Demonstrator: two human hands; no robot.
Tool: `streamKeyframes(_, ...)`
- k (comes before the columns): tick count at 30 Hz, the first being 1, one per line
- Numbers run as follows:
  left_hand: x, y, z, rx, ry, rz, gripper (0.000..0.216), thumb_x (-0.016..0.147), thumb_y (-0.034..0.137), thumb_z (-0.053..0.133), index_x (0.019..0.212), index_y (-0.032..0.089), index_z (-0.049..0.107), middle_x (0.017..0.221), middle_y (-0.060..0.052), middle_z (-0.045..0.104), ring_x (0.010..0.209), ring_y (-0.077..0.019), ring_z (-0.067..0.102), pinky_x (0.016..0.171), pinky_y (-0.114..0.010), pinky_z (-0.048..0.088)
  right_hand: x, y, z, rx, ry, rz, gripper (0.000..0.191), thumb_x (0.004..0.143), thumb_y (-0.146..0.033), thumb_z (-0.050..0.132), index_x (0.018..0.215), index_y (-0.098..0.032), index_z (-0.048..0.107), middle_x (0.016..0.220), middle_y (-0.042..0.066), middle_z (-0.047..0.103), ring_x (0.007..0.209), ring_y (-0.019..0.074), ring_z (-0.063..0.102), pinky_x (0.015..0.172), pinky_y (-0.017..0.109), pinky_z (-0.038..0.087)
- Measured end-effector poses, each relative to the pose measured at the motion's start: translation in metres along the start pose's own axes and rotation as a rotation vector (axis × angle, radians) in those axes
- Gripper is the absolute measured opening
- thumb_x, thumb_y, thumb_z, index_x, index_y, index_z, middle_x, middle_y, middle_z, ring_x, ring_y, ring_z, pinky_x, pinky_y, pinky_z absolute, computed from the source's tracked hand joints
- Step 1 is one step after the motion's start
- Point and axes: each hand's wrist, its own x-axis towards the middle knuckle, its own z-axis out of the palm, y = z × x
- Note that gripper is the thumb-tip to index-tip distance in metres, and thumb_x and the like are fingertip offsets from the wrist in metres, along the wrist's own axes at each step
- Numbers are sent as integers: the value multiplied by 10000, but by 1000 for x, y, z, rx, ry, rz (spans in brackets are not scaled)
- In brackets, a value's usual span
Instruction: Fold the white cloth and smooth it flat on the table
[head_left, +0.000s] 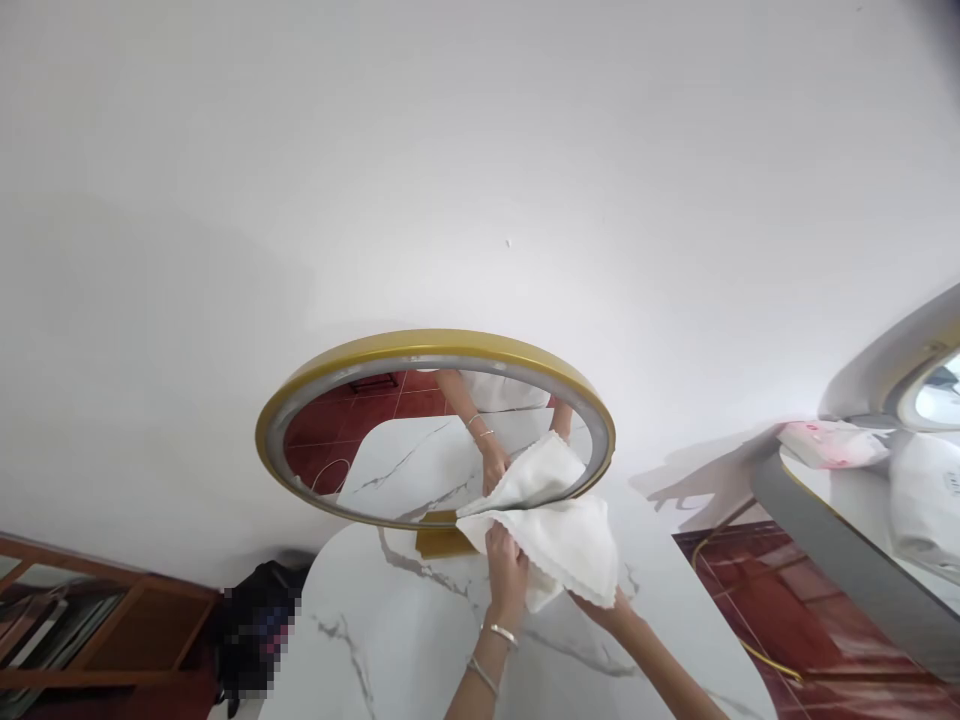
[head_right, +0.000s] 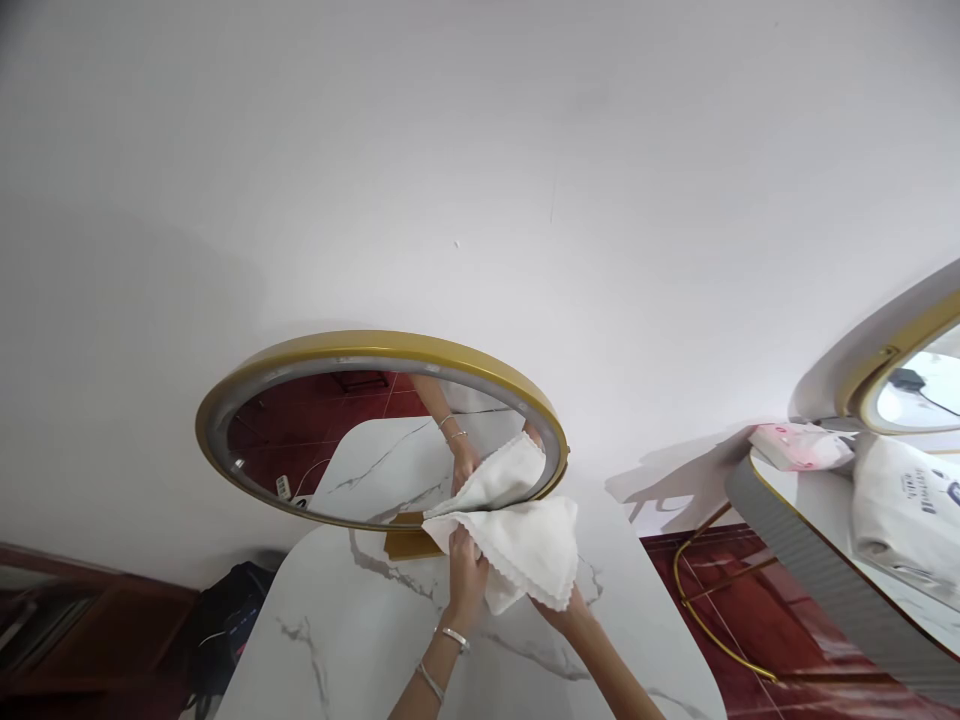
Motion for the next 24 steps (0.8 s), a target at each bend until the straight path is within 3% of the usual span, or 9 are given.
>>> streamKeyframes(2,-15,-14,-2,-45,1,-174,406,729,138,525,1132,179,544,1080,-123,630,1048,-305,578,862,-450,494,-12,0,1,10,-100,-12,294,686,-353,611,959,-274,688,951,79,707,982,328,643,847,442,537)
streamKeyframes(4,-23,-15,-5,-66,49,-229,500,719,171,559,1210,156,463,1081,-141,607,999,-294,593,817,-429,503,-21,-2,-2,10,-121,13,328,724,-295,554,1034,-240,646,994,89,687,986,302,637,847,433,532)
streamKeyframes(6,-24,-4,-11,-31,117,-185,570,688,166,582,1238,154,434,1088,-138,569,974,-282,579,830,-441,486,-25,-6,-8,18,16,76,401,735,-265,535,1131,-206,561,1042,104,645,975,277,624,829,436,533)
streamKeyframes(8,-19,15,-17,71,140,-82,535,653,109,564,1181,180,516,1097,-127,524,1010,-293,536,890,-476,438,-24,-14,-15,34,180,94,509,723,-248,553,1220,-198,461,1112,114,578,977,254,598,804,430,538)
streamKeyframes(12,-2,57,-29,120,-70,155,425,600,0,444,912,221,630,1134,-91,526,1118,-290,471,971,-469,370,-7,-38,-36,-19,247,-97,431,689,-128,487,1105,-230,537,1229,112,459,1071,259,508,800,426,512)
streamKeyframes(15,4,76,-39,-59,-290,161,450,591,0,401,950,218,562,1007,-48,611,1002,-220,551,902,-380,437,3,-60,-54,-41,217,-199,345,708,-83,420,981,-229,572,1143,91,536,1043,260,485,821,446,471)
streamKeyframes(18,-1,87,-55,-174,-326,124,441,652,25,394,1037,216,491,1031,-49,632,962,-200,581,843,-338,461,1,-78,-73,-7,187,-265,290,797,-140,444,1044,-234,563,990,72,582,950,242,516,771,401,468)
streamKeyframes(21,-15,97,-73,-193,-342,202,360,693,21,370,967,226,483,1111,-56,619,985,-187,583,836,-315,450,-9,-90,-88,-13,196,-342,232,834,-170,488,1044,-241,559,953,60,586,870,211,543,707,348,461)
streamKeyframes(24,-29,106,-87,-164,-400,206,379,635,-10,344,881,235,497,1103,-38,616,959,-171,586,790,-277,445,-21,-96,-97,-35,89,-365,235,845,-149,466,1030,-247,574,996,65,624,899,219,563,742,373,457)
